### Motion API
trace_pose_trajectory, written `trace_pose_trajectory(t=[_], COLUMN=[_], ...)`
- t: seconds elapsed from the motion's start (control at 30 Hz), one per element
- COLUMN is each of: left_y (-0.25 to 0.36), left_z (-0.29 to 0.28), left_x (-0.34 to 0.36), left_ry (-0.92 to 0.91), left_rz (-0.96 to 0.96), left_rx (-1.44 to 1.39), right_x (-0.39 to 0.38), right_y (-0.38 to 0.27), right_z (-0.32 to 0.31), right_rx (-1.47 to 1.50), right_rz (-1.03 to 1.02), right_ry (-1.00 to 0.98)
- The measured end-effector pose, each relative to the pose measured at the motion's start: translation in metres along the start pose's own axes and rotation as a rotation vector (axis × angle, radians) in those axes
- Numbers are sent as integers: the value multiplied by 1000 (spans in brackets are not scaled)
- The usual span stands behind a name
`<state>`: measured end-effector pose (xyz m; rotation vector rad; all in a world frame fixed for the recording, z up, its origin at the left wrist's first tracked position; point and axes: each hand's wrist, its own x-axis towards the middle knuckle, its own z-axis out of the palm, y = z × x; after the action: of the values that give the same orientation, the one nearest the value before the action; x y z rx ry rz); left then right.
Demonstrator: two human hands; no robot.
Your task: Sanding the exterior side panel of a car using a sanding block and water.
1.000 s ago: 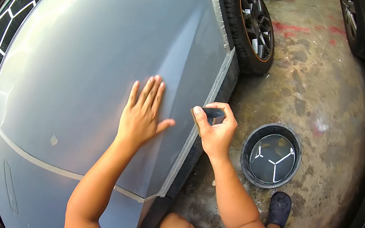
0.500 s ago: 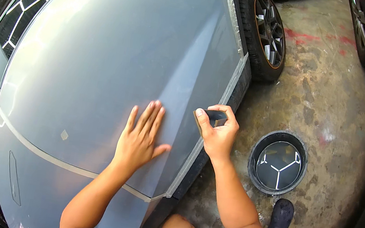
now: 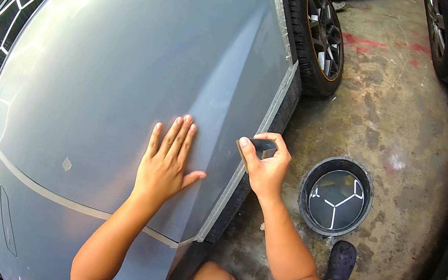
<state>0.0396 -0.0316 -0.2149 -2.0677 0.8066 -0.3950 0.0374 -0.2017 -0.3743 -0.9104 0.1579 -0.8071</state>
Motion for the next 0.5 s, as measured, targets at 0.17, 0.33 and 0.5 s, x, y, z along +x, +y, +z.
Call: trace_pose_trajectory(t=[0.17,0.33,0.5], left_y=[1,3,-6], left_z=[-9,-18,-15], left_x=[-22,-29,24], left_ry=[-39,-105,-22], left_rz=[28,16,45], left_rx=[37,39,77], right_x=[8,19,21], right_y=[11,5,1], right_z=[-15,-20,-4], right_rx=[158,58,112], right_rz=[71,-27,45], right_ry=[9,43,8])
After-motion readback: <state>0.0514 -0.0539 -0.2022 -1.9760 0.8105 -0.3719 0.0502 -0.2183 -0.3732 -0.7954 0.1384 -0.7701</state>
